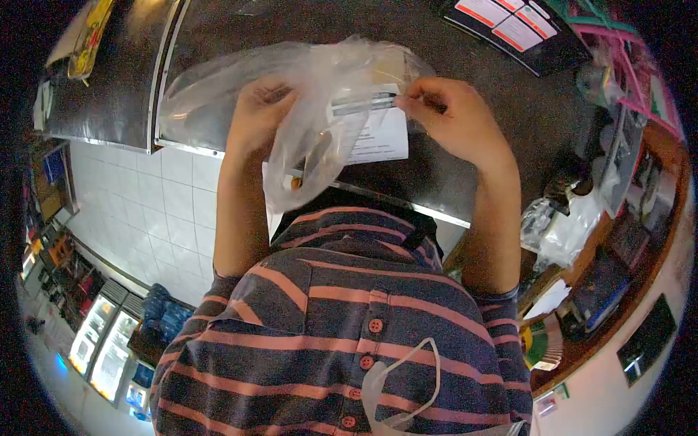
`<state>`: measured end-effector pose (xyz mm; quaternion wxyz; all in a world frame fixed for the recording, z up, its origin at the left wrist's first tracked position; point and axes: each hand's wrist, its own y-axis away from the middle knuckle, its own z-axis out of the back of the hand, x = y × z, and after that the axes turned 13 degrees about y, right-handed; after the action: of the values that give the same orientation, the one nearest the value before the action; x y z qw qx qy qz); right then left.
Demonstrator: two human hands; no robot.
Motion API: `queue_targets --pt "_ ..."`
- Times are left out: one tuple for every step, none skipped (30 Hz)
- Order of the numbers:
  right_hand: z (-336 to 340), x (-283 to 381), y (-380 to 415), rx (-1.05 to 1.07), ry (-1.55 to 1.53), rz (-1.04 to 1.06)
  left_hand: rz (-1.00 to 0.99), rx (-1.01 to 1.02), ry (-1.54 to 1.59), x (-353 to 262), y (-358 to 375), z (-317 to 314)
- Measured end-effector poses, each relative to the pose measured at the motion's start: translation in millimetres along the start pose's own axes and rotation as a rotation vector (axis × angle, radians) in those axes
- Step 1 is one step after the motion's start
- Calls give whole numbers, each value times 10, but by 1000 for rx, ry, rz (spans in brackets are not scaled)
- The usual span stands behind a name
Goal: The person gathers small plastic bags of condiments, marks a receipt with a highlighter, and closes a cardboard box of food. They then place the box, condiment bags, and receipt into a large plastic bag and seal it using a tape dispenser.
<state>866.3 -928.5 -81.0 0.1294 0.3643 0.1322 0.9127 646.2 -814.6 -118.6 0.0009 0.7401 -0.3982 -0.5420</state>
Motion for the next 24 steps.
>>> queue_targets --pt "-17 -8 -8 -3 26 -22 60 8 -7 -16 -5 18" --pt "-25 -14 -9 -5 53 -42 -145 46 -508 80 -94 80" --pt "-12 -2 -7 13 114 -105 -125 40 -419 149 -119 144" --pt "17 17 -4 30 174 -168 -105 36 -331 139 -130 146" --pt "39 20 3 46 233 -231 -85 31 -243 131 -147 148" --pt "6 -73 -1 33 169 -215 -97 3 -251 152 -165 167" --pt "-81 -244 -18 19 104 -199 -109 -25 -257 191 -178 192" --pt "-151 -362 -45 5 41 -181 -122 -53 -263 192 -197 181" --pt "-195 -436 -67 24 -87 -180 -97 -37 -233 189 -209 149" --pt "-231 -483 -86 42 -215 -179 -70 -21 -204 171 -198 88" --pt "-280 -533 -95 59 -345 -177 -41 -4 -175 149 -181 36" --pt "-358 -600 -93 39 -449 -178 -16 -15 -194 119 -158 0" --pt "-442 -673 -90 16 -552 -177 5 -24 -212 81 -135 -32" --pt "-505 -734 -92 -10 -654 -172 27 -33 -231 43 -112 -63" --pt "-543 -778 -98 -27 -643 -182 48 -27 -262 32 -126 -41" --pt "-573 -809 -102 -48 -634 -192 55 -15 -274 65 -118 30" --pt "-594 -832 -96 -74 -626 -204 58 3 -283 115 -122 117" --pt "-603 -839 -89 -130 -489 -213 56 19 -281 169 -119 212" --pt "-621 -870 -46 -181 -409 -220 40 50 -255 272 -120 368" --pt "-629 -914 19 -235 -324 -232 6 99 -197 423 -76 594" --pt "-577 -943 100 -288 -233 -252 -25 143 -122 539 -44 819" --pt "-482 -907 271 -309 -131 -343 -57 161 -92 582 -75 985" --pt "-448 -979 478 -395 -269 -337 -82 184 -60 617 -97 1125" --pt "-405 -1056 733 -509 -310 -397 -191 -124 -530 330 -228 516"
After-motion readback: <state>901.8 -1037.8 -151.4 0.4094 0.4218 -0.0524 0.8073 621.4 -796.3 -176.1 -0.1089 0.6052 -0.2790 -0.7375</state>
